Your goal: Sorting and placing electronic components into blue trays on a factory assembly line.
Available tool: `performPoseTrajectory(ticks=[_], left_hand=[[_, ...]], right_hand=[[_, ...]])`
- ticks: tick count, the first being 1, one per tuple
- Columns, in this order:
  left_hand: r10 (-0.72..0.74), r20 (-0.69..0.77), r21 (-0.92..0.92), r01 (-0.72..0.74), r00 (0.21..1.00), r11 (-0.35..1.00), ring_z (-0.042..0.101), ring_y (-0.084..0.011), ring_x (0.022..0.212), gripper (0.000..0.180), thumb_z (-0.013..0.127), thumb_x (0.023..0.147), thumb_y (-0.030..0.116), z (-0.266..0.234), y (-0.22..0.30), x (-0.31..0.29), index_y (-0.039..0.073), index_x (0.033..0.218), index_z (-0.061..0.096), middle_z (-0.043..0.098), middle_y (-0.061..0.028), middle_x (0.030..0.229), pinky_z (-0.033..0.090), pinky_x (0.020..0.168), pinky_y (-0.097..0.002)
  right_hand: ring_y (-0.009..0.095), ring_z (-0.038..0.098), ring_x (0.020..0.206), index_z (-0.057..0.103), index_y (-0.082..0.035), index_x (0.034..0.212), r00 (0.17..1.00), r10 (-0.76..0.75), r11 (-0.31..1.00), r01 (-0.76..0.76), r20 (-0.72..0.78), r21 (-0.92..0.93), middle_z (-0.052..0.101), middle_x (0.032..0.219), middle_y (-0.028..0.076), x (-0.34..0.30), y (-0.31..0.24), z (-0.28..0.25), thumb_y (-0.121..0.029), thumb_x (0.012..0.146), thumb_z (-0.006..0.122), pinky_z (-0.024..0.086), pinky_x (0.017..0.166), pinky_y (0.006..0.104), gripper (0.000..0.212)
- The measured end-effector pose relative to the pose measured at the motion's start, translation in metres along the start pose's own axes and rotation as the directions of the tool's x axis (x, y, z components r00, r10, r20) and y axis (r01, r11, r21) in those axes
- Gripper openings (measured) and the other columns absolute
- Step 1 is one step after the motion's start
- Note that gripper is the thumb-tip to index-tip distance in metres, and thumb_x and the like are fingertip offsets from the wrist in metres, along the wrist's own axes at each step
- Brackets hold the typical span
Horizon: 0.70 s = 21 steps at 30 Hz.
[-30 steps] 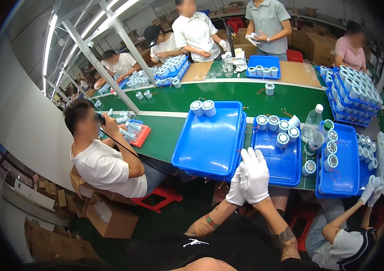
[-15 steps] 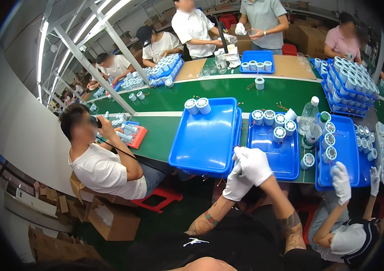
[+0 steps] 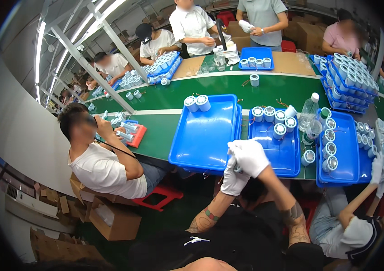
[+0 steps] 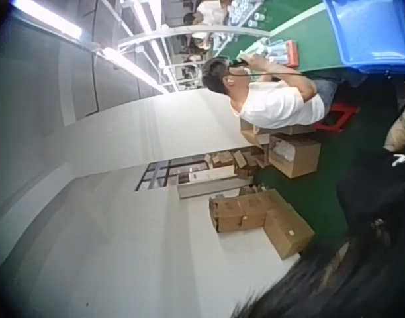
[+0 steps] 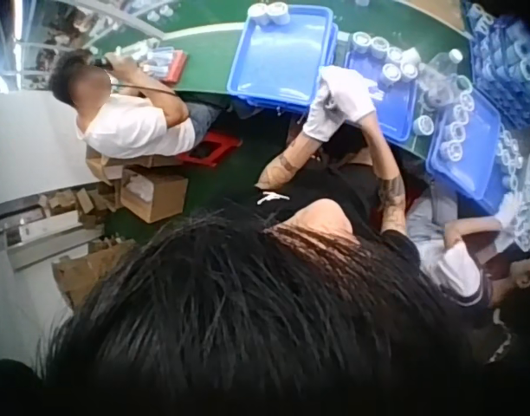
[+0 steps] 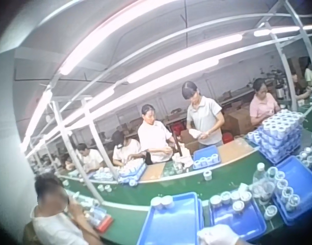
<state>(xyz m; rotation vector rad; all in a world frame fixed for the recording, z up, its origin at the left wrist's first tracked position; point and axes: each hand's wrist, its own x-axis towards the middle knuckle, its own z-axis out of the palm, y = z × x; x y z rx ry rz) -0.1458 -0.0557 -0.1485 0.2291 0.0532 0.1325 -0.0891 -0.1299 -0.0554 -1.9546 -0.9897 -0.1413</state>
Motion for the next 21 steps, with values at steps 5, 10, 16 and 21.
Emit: performPoseTrajectory(ticks=[5, 10, 16, 21], left_hand=[[0.116, 0.017, 0.258, -0.116, 0.993, 0.959, 0.055, -0.0109, 0.109, 0.033, 0.059, 0.095, 0.022, -0.013, 0.003, 0.003, 0.009, 0.124, 0.051, 0.058, -0.0006, 0.119, 0.041, 0.098, -0.0255], [0.121, -0.053, 0.206, -0.108, 0.991, 0.973, 0.055, -0.0119, 0.112, 0.039, 0.061, 0.094, 0.025, 0.003, 0.012, -0.006, 0.008, 0.128, 0.053, 0.057, -0.0021, 0.126, 0.041, 0.100, -0.0254], [0.119, 0.034, 0.160, -0.123, 0.992, 0.980, 0.055, -0.0124, 0.112, 0.044, 0.059, 0.094, 0.027, -0.008, 0.026, -0.008, 0.005, 0.132, 0.051, 0.056, -0.0037, 0.129, 0.040, 0.100, -0.0255], [0.042, 0.097, 0.294, -0.069, 0.994, 0.953, 0.053, -0.0143, 0.113, 0.050, 0.057, 0.095, 0.031, 0.011, 0.042, -0.013, 0.003, 0.135, 0.047, 0.053, -0.0056, 0.133, 0.040, 0.100, -0.0271]], right_hand=[[0.027, 0.059, 0.069, 0.064, 0.000, 0.086, 0.856, -0.224, 0.963, 0.121, -0.465, -0.240, 0.065, 0.077, 0.010, -0.011, -0.001, 0.045, -0.014, 0.091, 0.049, 0.047, 0.070, 0.0338, 0.021], [0.025, 0.057, 0.067, 0.064, -0.003, 0.082, 0.802, -0.204, 0.979, 0.175, -0.561, -0.106, 0.064, 0.078, 0.009, -0.005, -0.011, 0.048, -0.014, 0.093, 0.046, 0.045, 0.068, 0.0331, 0.024], [0.018, 0.056, 0.068, 0.065, -0.004, 0.083, 0.954, 0.219, 0.893, -0.112, -0.205, 0.435, 0.063, 0.078, 0.007, 0.002, -0.007, 0.047, -0.015, 0.095, 0.048, 0.044, 0.067, 0.0300, 0.023], [0.010, 0.053, 0.075, 0.064, -0.001, 0.088, 0.957, 0.271, 0.681, -0.269, 0.107, 0.681, 0.063, 0.088, 0.006, 0.019, 0.037, 0.047, -0.010, 0.093, 0.051, 0.043, 0.070, 0.0251, 0.017]])
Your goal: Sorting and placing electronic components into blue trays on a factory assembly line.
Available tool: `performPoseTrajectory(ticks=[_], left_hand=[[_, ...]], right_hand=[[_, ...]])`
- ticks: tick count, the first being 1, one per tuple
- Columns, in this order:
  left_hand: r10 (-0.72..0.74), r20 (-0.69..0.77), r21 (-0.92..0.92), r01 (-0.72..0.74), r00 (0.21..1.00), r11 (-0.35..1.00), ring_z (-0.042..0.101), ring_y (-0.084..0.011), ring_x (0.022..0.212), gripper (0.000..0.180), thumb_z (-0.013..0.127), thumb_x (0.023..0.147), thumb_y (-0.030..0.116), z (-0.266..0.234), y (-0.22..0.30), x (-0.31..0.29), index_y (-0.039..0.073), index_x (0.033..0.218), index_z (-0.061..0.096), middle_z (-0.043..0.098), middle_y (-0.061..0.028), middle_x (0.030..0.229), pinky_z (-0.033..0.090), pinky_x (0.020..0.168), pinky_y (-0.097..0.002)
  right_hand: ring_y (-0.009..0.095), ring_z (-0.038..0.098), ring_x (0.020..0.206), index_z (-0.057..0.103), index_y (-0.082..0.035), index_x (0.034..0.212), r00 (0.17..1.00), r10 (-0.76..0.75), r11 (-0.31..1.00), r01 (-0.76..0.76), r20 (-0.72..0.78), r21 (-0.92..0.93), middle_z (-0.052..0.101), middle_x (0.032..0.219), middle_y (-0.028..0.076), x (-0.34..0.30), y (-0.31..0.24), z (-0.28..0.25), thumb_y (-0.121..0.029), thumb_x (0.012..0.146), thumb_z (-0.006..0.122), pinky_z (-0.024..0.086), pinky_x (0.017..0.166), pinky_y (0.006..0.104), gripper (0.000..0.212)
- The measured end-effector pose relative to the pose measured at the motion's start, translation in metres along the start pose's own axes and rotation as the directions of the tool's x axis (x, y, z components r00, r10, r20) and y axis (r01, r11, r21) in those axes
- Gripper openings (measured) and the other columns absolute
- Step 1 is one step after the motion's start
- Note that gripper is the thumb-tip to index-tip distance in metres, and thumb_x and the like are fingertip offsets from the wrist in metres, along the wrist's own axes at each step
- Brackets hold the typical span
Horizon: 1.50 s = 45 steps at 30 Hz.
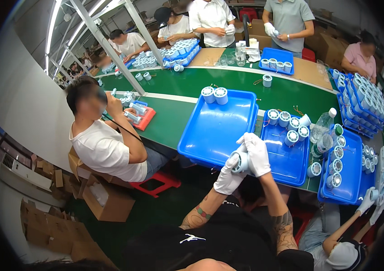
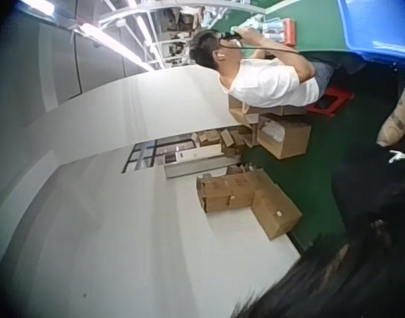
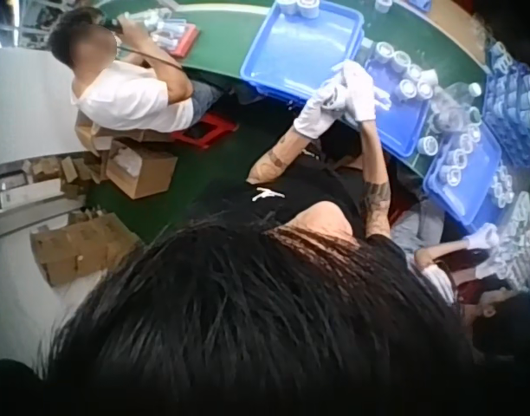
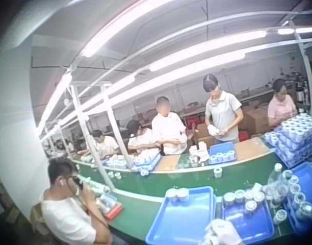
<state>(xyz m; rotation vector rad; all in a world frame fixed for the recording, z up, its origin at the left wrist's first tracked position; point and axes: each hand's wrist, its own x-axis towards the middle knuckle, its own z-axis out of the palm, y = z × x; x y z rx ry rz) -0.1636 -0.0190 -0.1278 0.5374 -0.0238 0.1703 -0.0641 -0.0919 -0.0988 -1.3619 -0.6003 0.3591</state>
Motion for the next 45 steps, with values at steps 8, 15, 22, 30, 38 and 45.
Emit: performPoseTrajectory(ticks=[8, 15, 22, 30, 38, 45], left_hand=[[-0.119, -0.053, 0.249, 0.129, 0.991, 0.960, 0.051, -0.0181, 0.118, 0.064, 0.052, 0.096, 0.038, -0.014, 0.033, 0.019, 0.002, 0.146, 0.032, 0.047, -0.0092, 0.139, 0.039, 0.102, -0.0302], [-0.002, -0.406, 0.457, 0.205, 0.914, 0.866, 0.057, -0.0177, 0.107, 0.060, 0.047, 0.100, 0.032, -0.016, 0.061, 0.039, -0.002, 0.146, 0.030, 0.057, -0.0109, 0.126, 0.044, 0.094, -0.0288], [0.530, 0.022, 0.974, -0.137, 0.847, 0.179, 0.059, -0.0199, 0.063, 0.048, 0.058, 0.090, 0.009, -0.042, 0.046, 0.008, -0.005, 0.135, 0.046, 0.064, -0.0093, 0.082, 0.049, 0.062, -0.0300], [0.356, 0.376, 0.883, -0.214, 0.855, -0.418, 0.057, -0.0230, 0.061, 0.032, 0.060, 0.081, 0.000, -0.037, 0.043, -0.012, 0.001, 0.113, 0.065, 0.066, -0.0091, 0.079, 0.046, 0.063, -0.0306], [0.294, 0.462, 0.848, -0.319, 0.837, -0.423, 0.055, -0.0237, 0.060, 0.034, 0.062, 0.079, -0.001, -0.041, 0.044, -0.004, 0.003, 0.112, 0.066, 0.065, -0.0069, 0.077, 0.045, 0.063, -0.0320], [0.302, 0.555, 0.794, -0.384, 0.775, -0.471, 0.050, -0.0213, 0.056, 0.031, 0.062, 0.078, -0.001, -0.042, 0.034, 0.001, 0.004, 0.108, 0.068, 0.055, -0.0040, 0.066, 0.043, 0.059, -0.0316]], right_hand=[[0.015, 0.060, 0.077, 0.061, -0.005, 0.104, 0.959, -0.179, 0.976, 0.202, 0.222, -0.083, 0.064, 0.090, 0.006, -0.010, -0.049, -0.033, -0.007, 0.085, 0.064, 0.047, 0.075, 0.0262, 0.019], [0.025, 0.066, 0.083, 0.057, -0.004, 0.113, 0.847, -0.233, 0.670, 0.496, 0.478, -0.552, 0.065, 0.101, 0.011, -0.004, -0.060, 0.011, -0.017, 0.062, 0.086, 0.052, 0.075, 0.0321, 0.060], [0.029, 0.064, 0.084, 0.053, -0.003, 0.111, 0.864, -0.336, 0.810, 0.063, -0.374, -0.583, 0.064, 0.098, 0.016, 0.133, -0.004, 0.019, -0.023, 0.070, 0.079, 0.052, 0.076, 0.0345, 0.053], [0.035, 0.058, 0.090, 0.054, -0.002, 0.112, 0.930, -0.234, 0.813, 0.027, -0.283, -0.582, 0.058, 0.103, 0.019, 0.214, 0.113, 0.049, -0.021, 0.074, 0.071, 0.047, 0.087, 0.0404, 0.046], [0.035, 0.058, 0.103, 0.056, -0.002, 0.122, 0.799, -0.538, 0.673, 0.213, -0.271, -0.709, 0.058, 0.116, 0.022, 0.193, 0.125, 0.002, -0.013, 0.082, 0.054, 0.046, 0.093, 0.0383, 0.041], [0.031, 0.061, 0.094, 0.059, -0.001, 0.105, 0.936, -0.324, 0.210, 0.215, 0.140, -0.954, 0.062, 0.105, 0.019, 0.157, 0.148, -0.160, -0.007, 0.081, 0.054, 0.049, 0.082, 0.0381, 0.025]])
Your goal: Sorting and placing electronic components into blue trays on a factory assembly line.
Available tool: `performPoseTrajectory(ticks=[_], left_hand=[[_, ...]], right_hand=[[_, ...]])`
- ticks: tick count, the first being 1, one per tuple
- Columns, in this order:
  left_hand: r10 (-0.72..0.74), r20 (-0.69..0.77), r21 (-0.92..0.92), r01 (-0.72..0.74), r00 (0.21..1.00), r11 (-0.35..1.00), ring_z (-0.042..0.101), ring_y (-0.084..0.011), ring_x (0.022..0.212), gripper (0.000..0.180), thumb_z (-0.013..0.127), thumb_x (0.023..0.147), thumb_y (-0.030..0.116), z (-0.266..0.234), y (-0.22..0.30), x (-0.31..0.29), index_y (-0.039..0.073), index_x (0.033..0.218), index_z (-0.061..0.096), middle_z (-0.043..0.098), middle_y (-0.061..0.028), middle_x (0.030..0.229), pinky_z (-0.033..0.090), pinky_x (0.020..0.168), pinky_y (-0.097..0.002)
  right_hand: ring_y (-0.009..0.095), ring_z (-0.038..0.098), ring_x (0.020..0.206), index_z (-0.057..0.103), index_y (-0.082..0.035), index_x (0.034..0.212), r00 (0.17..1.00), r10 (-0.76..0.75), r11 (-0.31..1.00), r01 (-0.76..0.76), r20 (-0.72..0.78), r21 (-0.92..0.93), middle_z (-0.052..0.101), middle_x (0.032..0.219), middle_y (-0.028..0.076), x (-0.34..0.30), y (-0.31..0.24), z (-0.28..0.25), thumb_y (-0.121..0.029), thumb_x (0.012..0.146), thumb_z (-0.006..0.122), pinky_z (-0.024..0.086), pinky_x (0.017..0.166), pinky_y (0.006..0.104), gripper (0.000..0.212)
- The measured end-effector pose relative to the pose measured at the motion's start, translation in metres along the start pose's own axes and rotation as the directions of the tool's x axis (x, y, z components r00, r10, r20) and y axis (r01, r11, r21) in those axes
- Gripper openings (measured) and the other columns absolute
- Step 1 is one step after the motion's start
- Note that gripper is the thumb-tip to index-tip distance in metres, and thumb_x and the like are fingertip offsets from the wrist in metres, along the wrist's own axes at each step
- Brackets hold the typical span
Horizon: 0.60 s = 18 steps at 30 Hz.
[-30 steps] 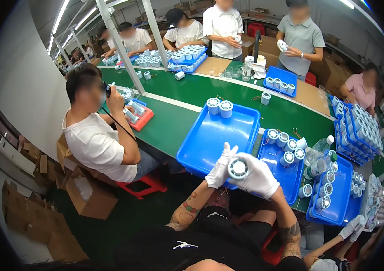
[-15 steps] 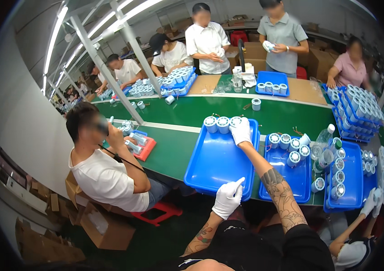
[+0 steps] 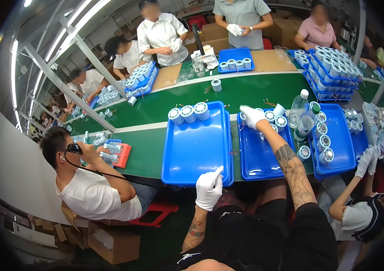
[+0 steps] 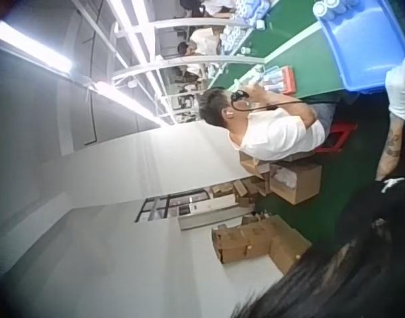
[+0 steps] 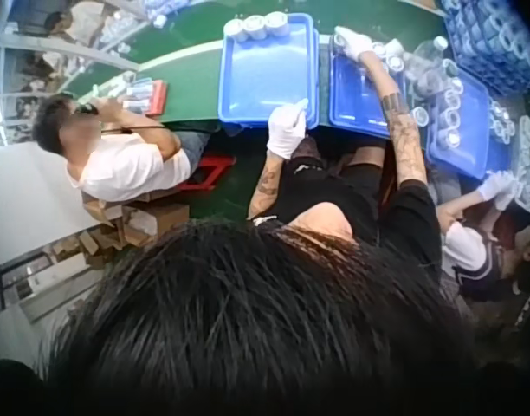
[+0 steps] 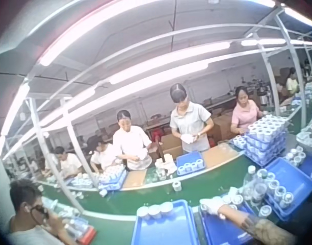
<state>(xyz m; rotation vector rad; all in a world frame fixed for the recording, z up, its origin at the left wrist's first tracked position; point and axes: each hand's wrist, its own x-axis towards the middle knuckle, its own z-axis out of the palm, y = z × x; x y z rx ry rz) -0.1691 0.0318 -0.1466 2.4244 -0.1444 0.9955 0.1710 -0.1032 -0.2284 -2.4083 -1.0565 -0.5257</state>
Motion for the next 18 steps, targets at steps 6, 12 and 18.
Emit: performPoseTrajectory(ticks=[6, 12, 18], left_hand=[[-0.010, 0.011, 0.045, 0.010, 1.000, 0.999, 0.050, -0.0214, 0.055, 0.031, 0.063, 0.077, -0.002, -0.009, 0.002, -0.008, 0.004, 0.108, 0.068, 0.055, -0.0036, 0.065, 0.043, 0.060, -0.0312], [-0.082, -0.033, -0.073, 0.079, 0.996, 0.994, 0.057, -0.0208, 0.063, 0.033, 0.063, 0.077, -0.004, -0.005, 0.009, -0.007, 0.002, 0.110, 0.067, 0.062, -0.0059, 0.076, 0.047, 0.067, -0.0310], [-0.502, 0.046, -0.586, 0.431, 0.863, 0.686, 0.063, -0.0205, 0.092, 0.037, 0.055, 0.092, 0.005, 0.013, 0.083, 0.025, -0.001, 0.129, 0.053, 0.063, -0.0112, 0.110, 0.049, 0.086, -0.0308]], right_hand=[[0.032, 0.063, 0.088, 0.061, -0.003, 0.098, 0.864, 0.008, 0.992, 0.055, 0.504, -0.110, 0.063, 0.099, 0.020, 0.013, -0.033, -0.032, -0.011, 0.080, 0.058, 0.050, 0.077, 0.0407, 0.020], [0.033, 0.062, 0.075, 0.062, -0.004, 0.094, 0.960, 0.073, 0.994, -0.047, 0.272, -0.100, 0.063, 0.093, 0.020, -0.022, -0.056, -0.088, -0.019, 0.078, 0.065, 0.051, 0.068, 0.0404, 0.023], [0.030, 0.056, 0.071, 0.063, -0.002, 0.099, 0.928, 0.348, 0.911, -0.303, -0.131, 0.279, 0.061, 0.095, 0.014, -0.075, -0.153, -0.181, -0.026, 0.076, 0.071, 0.049, 0.065, 0.0332, 0.034]])
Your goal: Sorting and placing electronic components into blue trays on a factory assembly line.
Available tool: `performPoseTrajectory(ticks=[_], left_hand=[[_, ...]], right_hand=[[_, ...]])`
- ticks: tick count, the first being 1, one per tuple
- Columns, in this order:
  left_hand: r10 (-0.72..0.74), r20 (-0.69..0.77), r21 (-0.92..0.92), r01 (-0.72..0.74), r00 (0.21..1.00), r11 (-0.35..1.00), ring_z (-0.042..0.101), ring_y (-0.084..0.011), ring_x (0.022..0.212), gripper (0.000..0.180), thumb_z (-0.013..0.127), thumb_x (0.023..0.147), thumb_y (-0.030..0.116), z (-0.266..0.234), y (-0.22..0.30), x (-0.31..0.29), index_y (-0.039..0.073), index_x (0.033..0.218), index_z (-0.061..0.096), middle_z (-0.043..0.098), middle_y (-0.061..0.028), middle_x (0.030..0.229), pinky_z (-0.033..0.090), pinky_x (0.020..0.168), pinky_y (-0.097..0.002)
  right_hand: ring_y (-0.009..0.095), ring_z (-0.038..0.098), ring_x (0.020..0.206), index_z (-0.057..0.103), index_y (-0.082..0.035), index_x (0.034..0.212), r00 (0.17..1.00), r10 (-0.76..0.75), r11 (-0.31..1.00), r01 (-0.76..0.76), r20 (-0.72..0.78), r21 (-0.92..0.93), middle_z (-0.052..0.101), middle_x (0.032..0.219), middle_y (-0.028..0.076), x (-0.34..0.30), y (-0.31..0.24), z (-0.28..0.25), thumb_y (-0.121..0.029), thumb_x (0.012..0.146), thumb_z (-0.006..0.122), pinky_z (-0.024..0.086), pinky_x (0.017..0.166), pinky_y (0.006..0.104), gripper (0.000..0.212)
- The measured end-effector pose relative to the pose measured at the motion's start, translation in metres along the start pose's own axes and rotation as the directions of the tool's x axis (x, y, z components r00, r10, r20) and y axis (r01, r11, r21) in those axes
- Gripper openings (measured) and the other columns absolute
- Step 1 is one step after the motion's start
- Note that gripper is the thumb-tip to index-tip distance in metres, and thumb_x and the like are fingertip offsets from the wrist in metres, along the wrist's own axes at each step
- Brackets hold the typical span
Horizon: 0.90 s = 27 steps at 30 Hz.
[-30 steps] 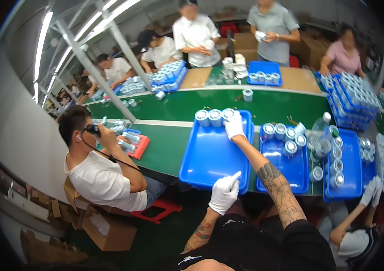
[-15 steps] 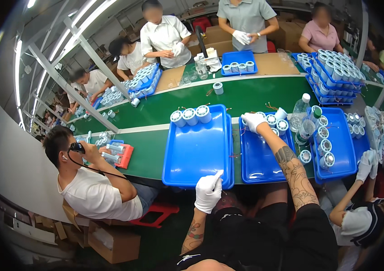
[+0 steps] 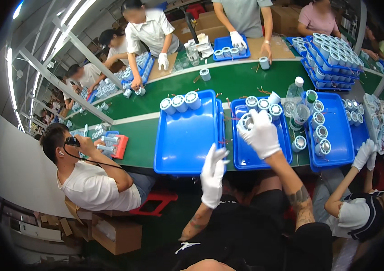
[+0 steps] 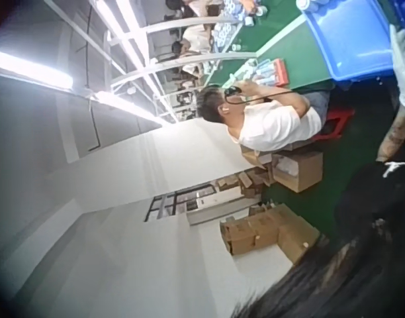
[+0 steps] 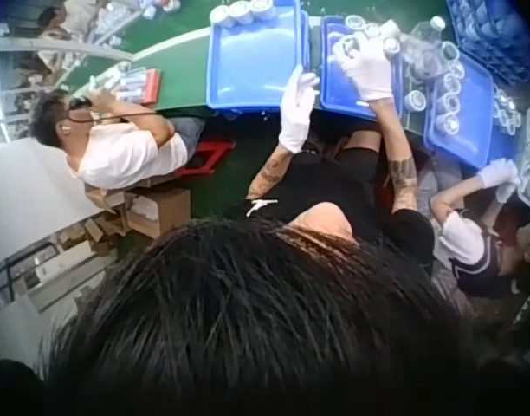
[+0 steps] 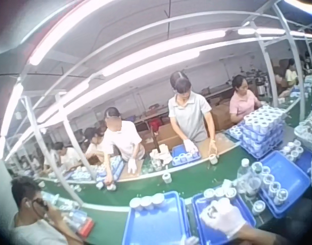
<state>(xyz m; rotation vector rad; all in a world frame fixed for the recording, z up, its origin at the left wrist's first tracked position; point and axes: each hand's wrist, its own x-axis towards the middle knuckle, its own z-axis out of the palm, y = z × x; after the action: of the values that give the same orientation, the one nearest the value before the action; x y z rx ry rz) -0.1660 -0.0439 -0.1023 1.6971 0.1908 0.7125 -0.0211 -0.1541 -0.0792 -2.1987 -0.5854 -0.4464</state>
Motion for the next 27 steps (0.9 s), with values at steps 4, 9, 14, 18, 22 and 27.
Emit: performPoseTrajectory(ticks=[4, 9, 14, 18, 22, 27], left_hand=[[-0.215, 0.345, -0.726, 0.405, 0.914, 0.556, 0.056, -0.0195, 0.110, 0.044, 0.041, 0.103, 0.026, 0.041, 0.001, 0.023, 0.001, 0.139, 0.039, 0.053, -0.0124, 0.129, 0.045, 0.095, -0.0292], [-0.212, 0.488, -0.737, 0.529, 0.847, 0.421, 0.056, -0.0166, 0.108, 0.047, 0.044, 0.102, 0.032, 0.055, -0.049, 0.017, 0.003, 0.139, 0.039, 0.052, -0.0122, 0.130, 0.046, 0.092, -0.0271], [-0.172, 0.569, -0.791, 0.593, 0.804, 0.155, 0.056, -0.0148, 0.105, 0.052, 0.048, 0.100, 0.036, 0.080, -0.061, 0.015, 0.003, 0.139, 0.038, 0.049, -0.0126, 0.132, 0.045, 0.089, -0.0245], [-0.165, 0.525, -0.683, 0.529, 0.835, 0.504, 0.057, -0.0154, 0.102, 0.054, 0.048, 0.100, 0.039, 0.084, -0.039, 0.007, 0.003, 0.138, 0.039, 0.050, -0.0121, 0.132, 0.045, 0.087, -0.0233], [-0.111, 0.589, -0.677, 0.563, 0.801, 0.473, 0.057, -0.0141, 0.099, 0.055, 0.048, 0.100, 0.039, 0.070, -0.035, -0.010, 0.005, 0.141, 0.038, 0.052, -0.0113, 0.128, 0.045, 0.080, -0.0208], [-0.210, 0.558, -0.756, 0.596, 0.803, 0.268, 0.057, -0.0107, 0.094, 0.050, 0.048, 0.099, 0.039, 0.078, -0.019, -0.010, 0.006, 0.137, 0.044, 0.056, -0.0093, 0.123, 0.043, 0.077, -0.0195]], right_hand=[[0.026, 0.058, 0.074, 0.063, -0.001, 0.105, 0.976, -0.209, 0.977, 0.210, -0.063, 0.020, 0.062, 0.098, 0.010, -0.048, -0.037, -0.027, -0.014, 0.078, 0.070, 0.048, 0.067, 0.0310, 0.030], [0.021, 0.058, 0.074, 0.063, -0.001, 0.107, 0.988, -0.129, 0.910, 0.084, 0.086, 0.406, 0.062, 0.096, 0.007, -0.075, -0.025, -0.043, -0.003, 0.081, 0.067, 0.047, 0.066, 0.0287, 0.026], [0.013, 0.055, 0.071, 0.062, -0.001, 0.109, 0.998, -0.057, 0.809, 0.066, -0.034, 0.584, 0.061, 0.090, 0.004, -0.069, 0.005, -0.039, 0.002, 0.085, 0.062, 0.045, 0.064, 0.0252, 0.024], [0.012, 0.054, 0.073, 0.062, -0.001, 0.112, 0.940, -0.016, 0.865, 0.185, -0.341, 0.467, 0.062, 0.092, 0.003, -0.074, 0.004, -0.036, 0.001, 0.089, 0.059, 0.045, 0.067, 0.0229, 0.023], [0.012, 0.055, 0.076, 0.062, -0.002, 0.113, 0.787, 0.613, 0.419, -0.250, -0.070, 0.873, 0.062, 0.093, 0.004, -0.084, -0.002, -0.044, -0.004, 0.092, 0.058, 0.045, 0.073, 0.0220, 0.022], [0.018, 0.060, 0.090, 0.062, -0.002, 0.114, 0.785, 0.614, 0.518, -0.315, -0.089, 0.795, 0.064, 0.100, 0.008, -0.092, -0.022, -0.033, -0.007, 0.094, 0.054, 0.045, 0.084, 0.0271, 0.022]])
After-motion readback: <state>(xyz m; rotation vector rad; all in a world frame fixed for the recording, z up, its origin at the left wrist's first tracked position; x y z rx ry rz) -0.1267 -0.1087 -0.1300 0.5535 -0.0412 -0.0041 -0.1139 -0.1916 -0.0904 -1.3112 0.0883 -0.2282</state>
